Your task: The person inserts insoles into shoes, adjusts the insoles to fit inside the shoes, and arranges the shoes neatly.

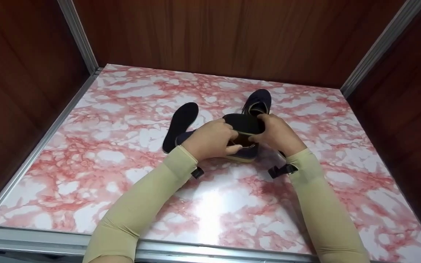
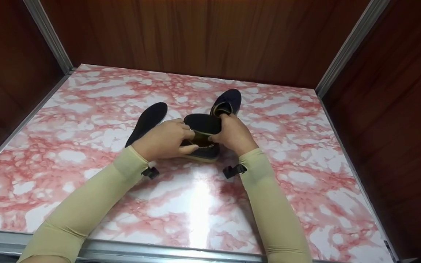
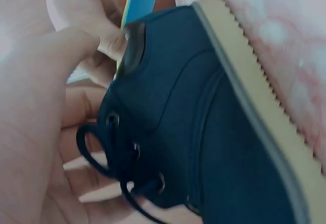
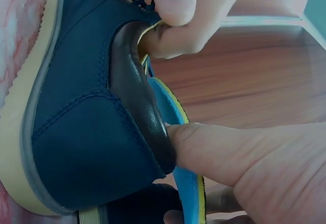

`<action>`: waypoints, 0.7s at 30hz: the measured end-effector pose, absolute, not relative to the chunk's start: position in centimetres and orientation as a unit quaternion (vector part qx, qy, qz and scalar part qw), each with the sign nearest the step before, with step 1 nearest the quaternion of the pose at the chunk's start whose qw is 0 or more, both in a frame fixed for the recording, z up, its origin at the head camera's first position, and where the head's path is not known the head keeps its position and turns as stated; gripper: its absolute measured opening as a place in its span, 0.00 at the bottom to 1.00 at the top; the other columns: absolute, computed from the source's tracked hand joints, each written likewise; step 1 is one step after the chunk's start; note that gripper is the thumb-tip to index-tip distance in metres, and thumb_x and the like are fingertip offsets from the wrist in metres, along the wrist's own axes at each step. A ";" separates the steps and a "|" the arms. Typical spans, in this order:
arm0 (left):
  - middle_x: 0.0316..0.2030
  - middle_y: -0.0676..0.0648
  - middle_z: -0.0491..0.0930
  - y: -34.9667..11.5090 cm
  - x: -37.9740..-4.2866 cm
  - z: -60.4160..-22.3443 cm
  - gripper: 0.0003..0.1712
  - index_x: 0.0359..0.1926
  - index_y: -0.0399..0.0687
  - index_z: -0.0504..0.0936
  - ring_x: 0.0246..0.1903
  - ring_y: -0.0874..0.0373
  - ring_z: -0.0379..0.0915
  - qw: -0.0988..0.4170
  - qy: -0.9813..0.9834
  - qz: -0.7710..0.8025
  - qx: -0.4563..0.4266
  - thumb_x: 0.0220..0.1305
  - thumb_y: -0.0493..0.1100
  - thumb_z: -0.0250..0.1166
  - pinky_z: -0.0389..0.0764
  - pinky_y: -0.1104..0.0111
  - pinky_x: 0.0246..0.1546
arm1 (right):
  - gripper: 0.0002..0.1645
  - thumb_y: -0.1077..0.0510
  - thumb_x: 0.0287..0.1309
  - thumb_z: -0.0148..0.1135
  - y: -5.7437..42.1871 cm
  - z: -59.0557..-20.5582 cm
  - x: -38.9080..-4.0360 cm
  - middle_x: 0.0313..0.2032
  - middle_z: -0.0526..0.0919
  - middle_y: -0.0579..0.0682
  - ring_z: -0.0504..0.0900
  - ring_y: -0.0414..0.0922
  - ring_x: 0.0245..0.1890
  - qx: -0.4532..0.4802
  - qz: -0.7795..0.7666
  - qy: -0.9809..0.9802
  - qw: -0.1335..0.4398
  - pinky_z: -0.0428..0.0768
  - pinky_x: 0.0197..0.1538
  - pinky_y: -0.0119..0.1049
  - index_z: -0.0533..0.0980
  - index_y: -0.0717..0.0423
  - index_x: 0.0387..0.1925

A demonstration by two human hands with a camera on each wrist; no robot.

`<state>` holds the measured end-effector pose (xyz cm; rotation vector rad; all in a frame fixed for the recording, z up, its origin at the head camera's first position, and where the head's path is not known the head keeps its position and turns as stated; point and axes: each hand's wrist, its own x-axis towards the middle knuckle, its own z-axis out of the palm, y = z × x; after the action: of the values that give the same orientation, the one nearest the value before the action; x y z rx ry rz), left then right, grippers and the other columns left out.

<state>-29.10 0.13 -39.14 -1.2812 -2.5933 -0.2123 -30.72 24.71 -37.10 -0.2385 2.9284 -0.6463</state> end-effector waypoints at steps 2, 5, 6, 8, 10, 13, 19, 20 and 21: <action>0.41 0.46 0.83 -0.4 -29.2 -38.7 0.18 0.38 0.50 0.88 0.38 0.51 0.82 0.100 -0.885 -0.087 -0.445 0.75 0.59 0.70 0.85 0.57 0.54 | 0.54 0.46 0.65 0.79 24.7 -37.1 -30.6 0.75 0.75 0.67 0.79 0.62 0.71 -0.080 -0.215 0.971 0.065 0.76 0.75 0.60 0.64 0.65 0.81; 0.53 0.45 0.78 -1.2 -29.4 -38.2 0.13 0.43 0.55 0.87 0.44 0.52 0.78 0.064 -0.891 -0.087 -0.441 0.71 0.56 0.76 0.86 0.57 0.52 | 0.54 0.47 0.64 0.79 24.6 -37.1 -30.5 0.74 0.75 0.67 0.79 0.62 0.71 -0.078 -0.215 0.971 0.063 0.76 0.75 0.61 0.64 0.65 0.81; 0.56 0.44 0.76 -1.3 -29.5 -38.1 0.14 0.45 0.56 0.87 0.48 0.52 0.78 0.056 -0.893 -0.083 -0.438 0.69 0.56 0.77 0.86 0.57 0.52 | 0.54 0.47 0.64 0.79 24.5 -37.1 -30.5 0.74 0.75 0.67 0.79 0.62 0.71 -0.077 -0.214 0.972 0.063 0.76 0.75 0.61 0.64 0.65 0.81; 0.61 0.44 0.76 -1.6 -29.7 -38.0 0.16 0.49 0.59 0.87 0.53 0.50 0.76 0.042 -0.898 -0.075 -0.431 0.67 0.57 0.79 0.86 0.56 0.54 | 0.53 0.47 0.64 0.79 24.5 -37.0 -30.5 0.74 0.75 0.67 0.78 0.62 0.71 -0.074 -0.214 0.972 0.064 0.75 0.76 0.61 0.64 0.64 0.81; 0.62 0.44 0.76 -1.8 -30.0 -38.1 0.19 0.53 0.61 0.86 0.56 0.50 0.76 0.033 -0.900 -0.068 -0.428 0.67 0.57 0.80 0.85 0.55 0.57 | 0.52 0.47 0.64 0.79 24.5 -37.1 -30.5 0.74 0.75 0.66 0.78 0.62 0.71 -0.073 -0.213 0.972 0.064 0.75 0.76 0.61 0.65 0.64 0.80; 0.64 0.46 0.77 -2.0 -30.4 -38.4 0.20 0.54 0.61 0.86 0.57 0.50 0.78 0.041 -0.898 -0.068 -0.434 0.66 0.58 0.80 0.86 0.55 0.58 | 0.51 0.47 0.64 0.79 24.5 -37.1 -30.4 0.73 0.76 0.66 0.79 0.61 0.71 -0.071 -0.214 0.972 0.061 0.75 0.76 0.61 0.66 0.64 0.79; 0.59 0.54 0.82 -1.5 -30.6 -39.1 0.19 0.45 0.60 0.90 0.54 0.53 0.75 0.113 -0.873 -0.045 -0.472 0.69 0.66 0.73 0.86 0.58 0.52 | 0.50 0.48 0.64 0.80 24.3 -37.2 -30.3 0.72 0.77 0.66 0.79 0.61 0.69 -0.074 -0.212 0.973 0.050 0.76 0.75 0.61 0.68 0.64 0.78; 0.57 0.54 0.83 -1.3 -30.5 -39.2 0.21 0.45 0.60 0.91 0.52 0.53 0.75 0.119 -0.872 -0.038 -0.473 0.70 0.69 0.71 0.86 0.57 0.51 | 0.50 0.48 0.63 0.80 24.3 -37.2 -30.3 0.71 0.77 0.66 0.80 0.62 0.69 -0.076 -0.210 0.973 0.049 0.76 0.75 0.61 0.68 0.64 0.78; 0.54 0.54 0.84 -1.0 -30.3 -39.2 0.23 0.45 0.60 0.91 0.50 0.52 0.75 0.122 -0.873 -0.031 -0.471 0.71 0.70 0.68 0.87 0.57 0.50 | 0.50 0.48 0.63 0.80 24.3 -37.3 -30.3 0.71 0.77 0.66 0.80 0.62 0.69 -0.076 -0.210 0.974 0.048 0.76 0.75 0.61 0.68 0.64 0.78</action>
<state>-30.29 -1.02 -39.24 -1.3757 -2.5476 -0.0900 -30.32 24.28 -37.27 -0.2332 2.9693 -0.6408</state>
